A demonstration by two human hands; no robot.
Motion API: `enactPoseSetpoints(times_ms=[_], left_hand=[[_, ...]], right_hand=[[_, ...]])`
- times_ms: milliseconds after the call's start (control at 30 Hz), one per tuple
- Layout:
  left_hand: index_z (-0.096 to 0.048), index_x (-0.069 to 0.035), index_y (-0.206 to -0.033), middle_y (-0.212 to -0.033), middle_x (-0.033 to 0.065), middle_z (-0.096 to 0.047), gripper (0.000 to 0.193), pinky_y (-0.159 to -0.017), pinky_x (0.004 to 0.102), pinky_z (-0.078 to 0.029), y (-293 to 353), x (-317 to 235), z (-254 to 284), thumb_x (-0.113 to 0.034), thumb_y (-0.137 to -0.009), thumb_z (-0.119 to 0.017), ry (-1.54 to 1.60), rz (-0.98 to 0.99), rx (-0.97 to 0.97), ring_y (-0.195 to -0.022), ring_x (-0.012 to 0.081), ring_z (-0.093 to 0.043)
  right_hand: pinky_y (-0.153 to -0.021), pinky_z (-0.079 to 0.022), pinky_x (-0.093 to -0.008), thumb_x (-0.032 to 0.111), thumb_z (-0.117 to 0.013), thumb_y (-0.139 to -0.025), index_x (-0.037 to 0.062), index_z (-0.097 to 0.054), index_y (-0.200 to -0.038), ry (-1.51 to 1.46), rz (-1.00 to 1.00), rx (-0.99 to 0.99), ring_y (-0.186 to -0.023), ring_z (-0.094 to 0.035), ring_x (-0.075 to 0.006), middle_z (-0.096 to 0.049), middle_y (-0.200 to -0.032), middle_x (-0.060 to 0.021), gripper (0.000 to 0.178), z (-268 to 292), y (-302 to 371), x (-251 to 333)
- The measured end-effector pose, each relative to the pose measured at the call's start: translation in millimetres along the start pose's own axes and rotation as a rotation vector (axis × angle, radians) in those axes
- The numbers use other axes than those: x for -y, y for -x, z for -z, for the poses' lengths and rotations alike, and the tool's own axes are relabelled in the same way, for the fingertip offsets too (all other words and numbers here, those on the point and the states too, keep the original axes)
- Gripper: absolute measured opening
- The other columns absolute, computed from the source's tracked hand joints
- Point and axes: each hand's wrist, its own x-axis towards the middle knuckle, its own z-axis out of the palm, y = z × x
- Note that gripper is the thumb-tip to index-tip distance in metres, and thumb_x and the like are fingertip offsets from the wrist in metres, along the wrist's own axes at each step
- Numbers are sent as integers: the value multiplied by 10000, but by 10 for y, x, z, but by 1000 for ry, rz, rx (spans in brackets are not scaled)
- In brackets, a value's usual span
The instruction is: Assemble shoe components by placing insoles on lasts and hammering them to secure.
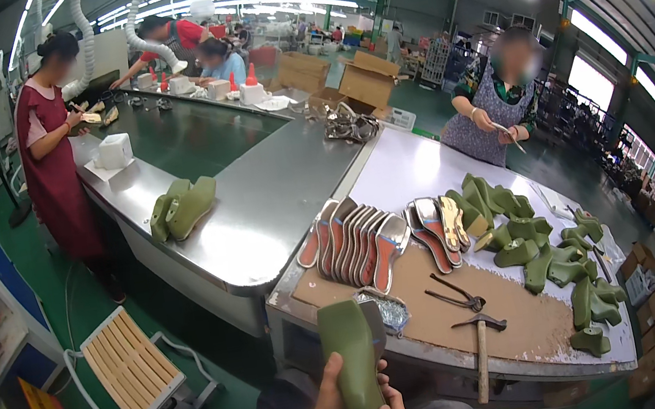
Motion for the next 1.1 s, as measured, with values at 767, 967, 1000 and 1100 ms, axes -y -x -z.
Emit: enactPoseSetpoints(times_ms=[767, 967, 1000, 1100], left_hand=[[-124, -16, -1465, -1207, 153, -513, 1033, -957, 340, -443, -383, -561, -605, -418, -770, -773, -659, -650, 89, -1099, 216, -537], [-256, -32, -1430, -1189, 133, -533, 627, -825, 327, -524, -416, -556, -377, -182, -932, -606, -713, -590, -222, -1005, 175, -592], [-256, -32, -1430, -1189, 133, -533, 627, -825, 327, -524, -368, -553, -261, -182, -932, -606, -720, -591, -220, -1005, 175, -592], [-265, -7, -1415, -1143, 132, -551, 605, -831, 333, -516, -252, -532, -145, -149, -928, -595, -604, -609, -380, -955, 176, -603]], right_hand=[[-913, -449, -412, -31, -811, -612, 90, -445, -1185, 933, 602, -136, -1083, -540, -370, -509, -1173, -197, 691, 474, -614, 466], [-830, -503, -410, -38, -795, -643, 93, -461, -1173, 875, 549, -122, -1063, -544, -364, -511, -1181, -199, 640, 441, -766, 374], [-830, -503, -410, -38, -795, -643, 93, -461, -1173, 868, 551, -124, -1063, -544, -364, -511, -1181, -199, 640, 415, -769, 284], [-852, -474, -421, -19, -799, -618, 98, -480, -1153, 925, 664, -3, -1039, -535, -362, -525, -1157, -168, 633, 366, -818, 154]])
